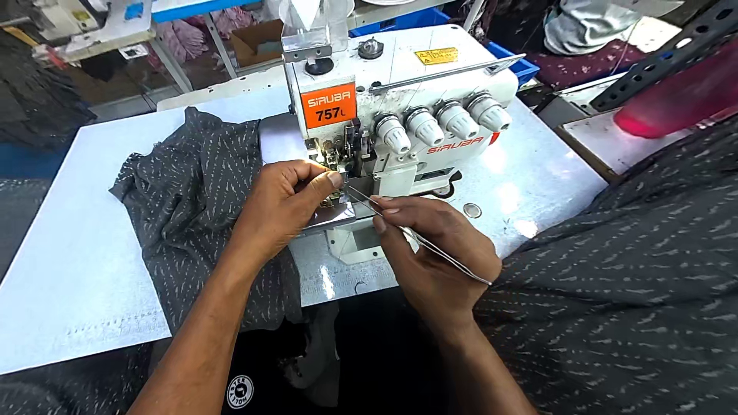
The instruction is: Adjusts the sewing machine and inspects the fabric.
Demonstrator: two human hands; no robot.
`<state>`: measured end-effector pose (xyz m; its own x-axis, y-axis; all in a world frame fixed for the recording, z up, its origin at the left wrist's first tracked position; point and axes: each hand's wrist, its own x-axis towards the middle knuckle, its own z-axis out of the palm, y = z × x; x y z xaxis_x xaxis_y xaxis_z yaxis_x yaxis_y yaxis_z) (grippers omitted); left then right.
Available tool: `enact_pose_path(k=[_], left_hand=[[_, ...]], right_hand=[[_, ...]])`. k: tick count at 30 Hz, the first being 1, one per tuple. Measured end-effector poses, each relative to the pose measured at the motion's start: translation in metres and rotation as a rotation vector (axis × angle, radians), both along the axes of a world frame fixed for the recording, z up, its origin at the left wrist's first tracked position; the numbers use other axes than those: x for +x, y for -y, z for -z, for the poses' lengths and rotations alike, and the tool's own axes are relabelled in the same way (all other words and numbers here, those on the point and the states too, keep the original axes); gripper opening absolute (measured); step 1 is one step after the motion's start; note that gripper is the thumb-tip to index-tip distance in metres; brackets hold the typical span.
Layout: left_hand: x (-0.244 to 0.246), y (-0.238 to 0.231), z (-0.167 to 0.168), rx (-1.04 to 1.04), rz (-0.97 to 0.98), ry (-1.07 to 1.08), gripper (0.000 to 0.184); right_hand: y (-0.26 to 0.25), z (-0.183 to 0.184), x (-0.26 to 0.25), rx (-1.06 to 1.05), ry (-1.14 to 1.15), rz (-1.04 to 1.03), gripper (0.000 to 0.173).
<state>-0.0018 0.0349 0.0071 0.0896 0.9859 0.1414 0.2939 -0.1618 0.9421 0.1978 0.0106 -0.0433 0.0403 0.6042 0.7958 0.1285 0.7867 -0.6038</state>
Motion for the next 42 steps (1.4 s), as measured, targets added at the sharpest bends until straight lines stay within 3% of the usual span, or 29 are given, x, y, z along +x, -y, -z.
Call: enact_pose_path(k=[18, 24, 30, 42], left_hand=[[-0.002, -0.001, -0.001, -0.024, 0.03, 0.048, 0.017], [-0.002, -0.001, 0.004, 0.0, -0.167, 0.261, 0.019], [-0.001, 0.002, 0.01, 0.057, -0.228, 0.261, 0.018], [-0.001, 0.004, 0.01, 0.083, -0.263, 0.29, 0.018]], right_hand=[[-0.006, -0.004, 0.001, 0.042, 0.026, -0.021, 0.011], [-0.014, -0.012, -0.007, 0.037, -0.015, 0.008, 0.02], [-0.019, -0.027, -0.018, 0.008, 0.112, 0.123, 0.015], [-0.022, -0.03, -0.025, -0.006, 0.151, 0.171, 0.013]])
